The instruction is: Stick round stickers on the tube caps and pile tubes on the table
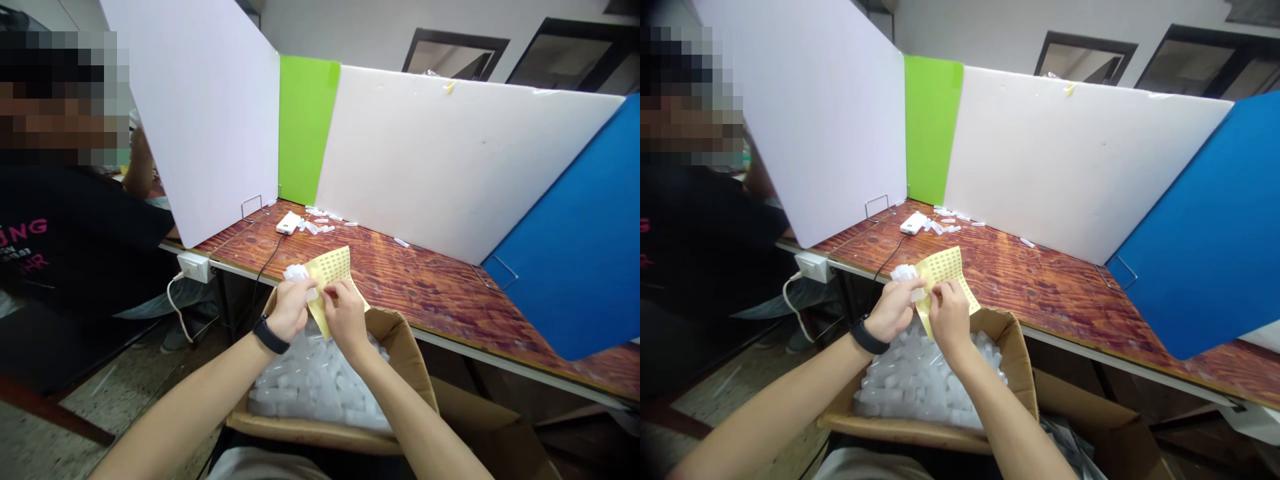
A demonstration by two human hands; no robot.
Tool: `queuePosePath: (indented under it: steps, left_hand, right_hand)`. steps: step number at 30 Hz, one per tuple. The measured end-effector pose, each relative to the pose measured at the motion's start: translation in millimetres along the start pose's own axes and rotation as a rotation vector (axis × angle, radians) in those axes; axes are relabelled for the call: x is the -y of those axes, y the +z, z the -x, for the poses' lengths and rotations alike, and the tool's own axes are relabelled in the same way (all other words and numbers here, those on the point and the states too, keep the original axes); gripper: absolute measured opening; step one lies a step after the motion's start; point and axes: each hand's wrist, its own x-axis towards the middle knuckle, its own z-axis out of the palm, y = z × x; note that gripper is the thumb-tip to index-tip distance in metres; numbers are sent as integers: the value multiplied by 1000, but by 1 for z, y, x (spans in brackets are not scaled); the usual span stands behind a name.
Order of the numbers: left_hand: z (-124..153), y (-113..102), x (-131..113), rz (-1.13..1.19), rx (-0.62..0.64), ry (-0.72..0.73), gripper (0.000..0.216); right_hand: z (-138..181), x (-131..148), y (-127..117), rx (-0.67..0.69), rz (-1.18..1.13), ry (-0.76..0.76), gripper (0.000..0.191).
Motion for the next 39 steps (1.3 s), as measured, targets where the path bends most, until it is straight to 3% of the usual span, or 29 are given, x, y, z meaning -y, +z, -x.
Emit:
queuePosePath:
  steps: [8,23,39]
  left_hand:
    - [4,3,-3,62,-36,-48,21]
    - [3,5,0,79,-94,-10,23]
    - [-6,-1,15,86,-23,40,21]
  right_hand:
    - [3,-2,5,-59,30,-43,15]
    - [2,-4,5,-44,-18,-21,12]
    - [1,-7,5,-52,-31,20,12]
